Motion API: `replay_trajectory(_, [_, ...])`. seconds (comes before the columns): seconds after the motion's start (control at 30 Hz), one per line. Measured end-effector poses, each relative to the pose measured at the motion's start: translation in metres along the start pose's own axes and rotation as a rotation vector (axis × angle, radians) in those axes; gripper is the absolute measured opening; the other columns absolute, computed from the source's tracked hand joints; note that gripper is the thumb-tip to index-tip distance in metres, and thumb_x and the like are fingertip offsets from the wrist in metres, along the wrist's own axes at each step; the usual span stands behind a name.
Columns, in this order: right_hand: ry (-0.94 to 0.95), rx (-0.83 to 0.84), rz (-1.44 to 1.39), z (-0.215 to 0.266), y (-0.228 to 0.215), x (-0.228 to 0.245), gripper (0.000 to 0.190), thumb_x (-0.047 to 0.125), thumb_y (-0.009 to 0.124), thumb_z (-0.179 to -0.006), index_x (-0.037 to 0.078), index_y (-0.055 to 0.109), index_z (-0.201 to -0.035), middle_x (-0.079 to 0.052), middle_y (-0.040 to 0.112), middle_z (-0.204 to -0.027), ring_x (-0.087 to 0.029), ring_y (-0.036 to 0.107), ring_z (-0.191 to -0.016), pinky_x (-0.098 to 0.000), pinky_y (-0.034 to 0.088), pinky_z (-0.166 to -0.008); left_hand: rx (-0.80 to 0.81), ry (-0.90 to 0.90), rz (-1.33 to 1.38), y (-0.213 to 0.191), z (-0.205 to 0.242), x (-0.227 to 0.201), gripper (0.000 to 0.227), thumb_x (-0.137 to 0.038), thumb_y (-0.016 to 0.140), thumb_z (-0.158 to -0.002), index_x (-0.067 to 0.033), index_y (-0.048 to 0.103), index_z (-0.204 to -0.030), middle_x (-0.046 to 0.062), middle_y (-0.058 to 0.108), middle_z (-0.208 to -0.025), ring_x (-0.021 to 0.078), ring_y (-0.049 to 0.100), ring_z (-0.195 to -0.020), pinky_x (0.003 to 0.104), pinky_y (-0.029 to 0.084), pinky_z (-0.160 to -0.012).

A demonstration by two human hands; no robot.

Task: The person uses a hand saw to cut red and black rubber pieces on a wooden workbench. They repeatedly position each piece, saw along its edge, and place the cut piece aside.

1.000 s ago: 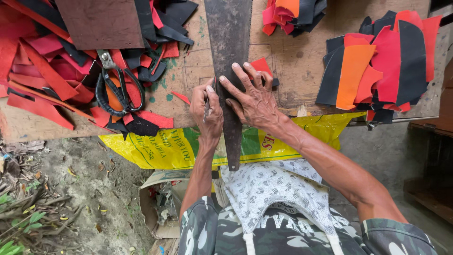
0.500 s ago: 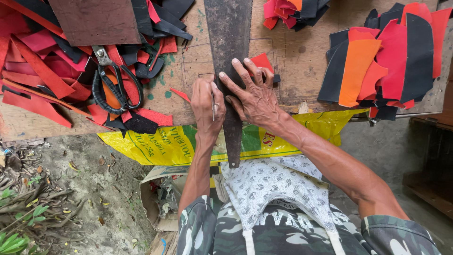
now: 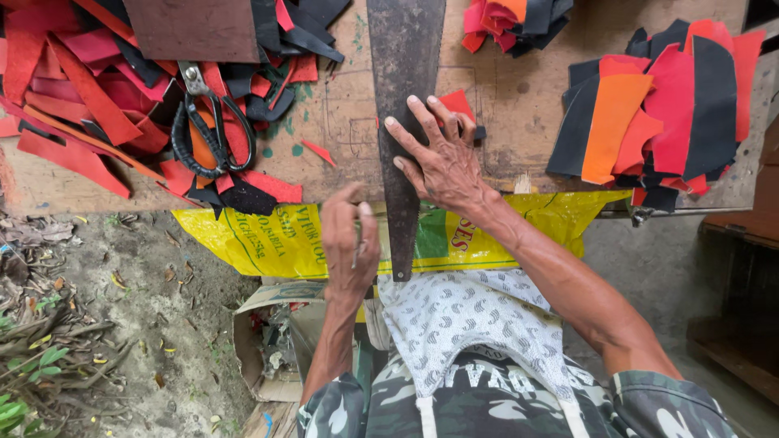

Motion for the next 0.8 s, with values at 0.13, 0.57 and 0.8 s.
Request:
replay_trajectory(0.13, [0.028, -0.05, -0.122, -0.002, -0.008, -0.006, 0.062, 0.027, 0.075, -0.093, 0.015, 0.055, -0.15, -0.017, 0.04, -0.158, -0.036, 0.035, -0.145, -0.0524, 0.027, -0.115, -0.024, -0.187, 0.116, -0.001, 0.036, 0.028, 0.027, -0.01, 0.041, -0.102, 0.0011, 0.063, -0.113, 0.017, 0.068, -0.112, 0.0256, 0.067, -0.096, 0.038, 0.055, -0.085])
replay_trajectory(0.57, [-0.044, 0.14, -0.284, -0.021, -0.038, -0.02, 0.078, -0.006, 0.069, -0.074, 0.0, 0.047, -0.148, -0.017, 0.047, -0.15, -0.041, 0.039, -0.14, -0.0524, 0.03, -0.116, 0.06, -0.843, 1.116, -0.021, 0.063, 0.127, 0.027, -0.014, 0.072, -0.094, 0.0047, 0.068, -0.113, 0.009, 0.073, -0.086, 0.014, 0.068, -0.062, 0.025, 0.056, -0.057])
replay_trajectory(0.8, [-0.284, 0.329, -0.142, -0.033, -0.024, -0.014, 0.056, -0.005, 0.069, -0.064, 0.014, 0.068, -0.116, -0.005, 0.059, -0.142, -0.031, 0.043, -0.139, -0.0489, 0.032, -0.116, 0.009, -0.932, 1.44, -0.028, 0.045, 0.121, 0.026, -0.008, 0.068, -0.097, 0.0069, 0.062, -0.119, 0.01, 0.069, -0.087, 0.0153, 0.066, -0.065, 0.028, 0.056, -0.058])
Point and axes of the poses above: each hand's wrist, its own z-axis away from the middle knuckle, its own y-axis out of the palm, x = y × z, the point moved 8 cm from there along -z, towards the middle knuckle
